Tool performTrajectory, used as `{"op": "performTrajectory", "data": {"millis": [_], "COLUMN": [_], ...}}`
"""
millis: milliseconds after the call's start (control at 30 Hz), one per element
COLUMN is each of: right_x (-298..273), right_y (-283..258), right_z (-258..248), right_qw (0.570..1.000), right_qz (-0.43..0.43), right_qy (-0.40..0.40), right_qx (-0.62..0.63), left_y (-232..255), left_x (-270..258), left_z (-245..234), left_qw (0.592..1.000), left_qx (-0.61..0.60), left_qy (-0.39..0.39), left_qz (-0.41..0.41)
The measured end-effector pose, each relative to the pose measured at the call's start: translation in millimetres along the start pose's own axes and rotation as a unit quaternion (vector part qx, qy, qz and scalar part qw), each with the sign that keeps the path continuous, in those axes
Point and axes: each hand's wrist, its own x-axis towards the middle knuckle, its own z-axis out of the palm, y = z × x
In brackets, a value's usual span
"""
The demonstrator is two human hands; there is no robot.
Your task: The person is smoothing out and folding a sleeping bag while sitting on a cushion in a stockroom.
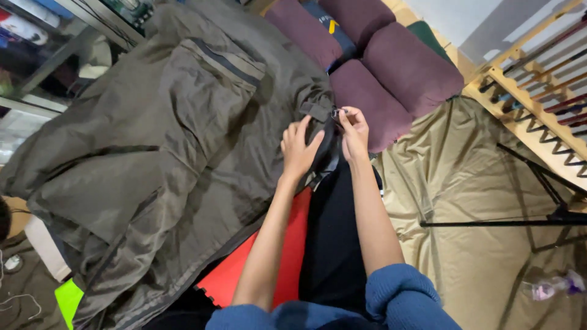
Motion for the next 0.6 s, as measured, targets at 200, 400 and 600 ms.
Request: {"op": "performTrajectory", "data": {"millis": [200, 400, 600], "right_x": [-8, -24, -31], "right_y": [-13, -37, -49], "right_z": [2, 17, 54], "right_qw": [0.999, 0.982, 0.972], "right_qz": [-0.036, 0.003, -0.058], "right_qy": [-0.010, -0.153, -0.222], "right_qx": [0.032, 0.108, -0.053], "left_y": [37, 0, -32], "left_x": [25, 37, 33], "left_z": [9, 9, 2], "left_qw": [0.987, 0.930, 0.891], "left_qx": [-0.107, -0.334, -0.416], "left_qy": [0.117, 0.081, 0.110], "left_qz": [0.000, -0.132, -0.148]}}
